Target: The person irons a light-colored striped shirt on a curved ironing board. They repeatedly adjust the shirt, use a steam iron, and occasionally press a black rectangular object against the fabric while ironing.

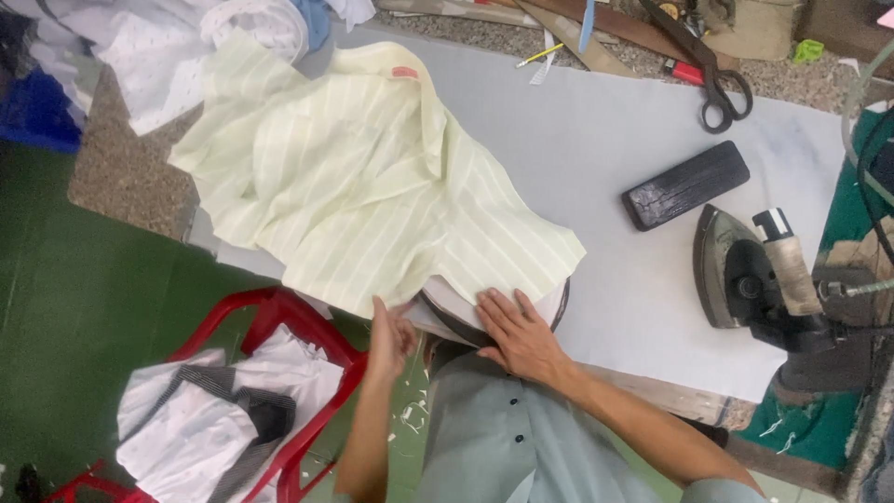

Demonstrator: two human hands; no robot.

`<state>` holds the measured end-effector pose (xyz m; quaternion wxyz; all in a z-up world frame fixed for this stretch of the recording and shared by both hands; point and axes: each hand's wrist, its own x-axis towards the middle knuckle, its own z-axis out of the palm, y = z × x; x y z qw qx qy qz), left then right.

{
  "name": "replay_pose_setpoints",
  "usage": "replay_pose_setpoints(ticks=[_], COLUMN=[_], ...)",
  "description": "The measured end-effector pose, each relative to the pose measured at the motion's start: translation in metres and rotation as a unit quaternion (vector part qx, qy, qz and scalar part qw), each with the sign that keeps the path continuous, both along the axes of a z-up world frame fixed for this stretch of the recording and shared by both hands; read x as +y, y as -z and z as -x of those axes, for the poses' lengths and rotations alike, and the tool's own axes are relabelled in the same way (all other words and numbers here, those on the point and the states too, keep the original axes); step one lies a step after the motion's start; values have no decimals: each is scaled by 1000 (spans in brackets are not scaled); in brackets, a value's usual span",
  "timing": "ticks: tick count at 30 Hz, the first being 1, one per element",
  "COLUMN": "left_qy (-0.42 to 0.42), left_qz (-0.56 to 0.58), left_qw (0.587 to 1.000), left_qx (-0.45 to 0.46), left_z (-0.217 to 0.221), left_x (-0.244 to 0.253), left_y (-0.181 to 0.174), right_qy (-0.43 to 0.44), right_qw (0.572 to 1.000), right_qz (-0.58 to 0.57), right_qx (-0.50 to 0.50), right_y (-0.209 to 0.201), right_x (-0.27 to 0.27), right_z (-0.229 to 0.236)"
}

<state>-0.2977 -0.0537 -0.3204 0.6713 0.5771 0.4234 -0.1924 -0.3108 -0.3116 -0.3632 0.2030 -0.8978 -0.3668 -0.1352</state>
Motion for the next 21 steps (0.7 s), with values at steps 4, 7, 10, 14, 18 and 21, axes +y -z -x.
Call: replay_pose_setpoints(ticks=[4, 7, 10, 14, 18, 21], left_qy=[45, 122, 107, -74, 87, 278], left_qz=[-139, -323, -326, -438, -591, -605], left_qw=[988, 930, 930, 849, 658, 636], left_qx=[-40, -124, -131, -285, -459, -389], left_z=[-73, -104, -81, -18, -4, -5], left_x=[40, 37, -1, -48, -99, -119], left_y=[53, 110, 45, 3, 12, 28], right_qy=[-28, -43, -66, -35, 21, 45], right_qw=[999, 999, 997, 997, 999, 999], right_qz=[19, 18, -3, -44, -33, -16], right_qx=[5, 10, 41, 51, 20, 9], right_y=[-4, -8, -13, -22, -19, -19], right_x=[-3, -2, -13, -39, -49, -69], right_z=[1, -3, -4, -25, -61, -79])
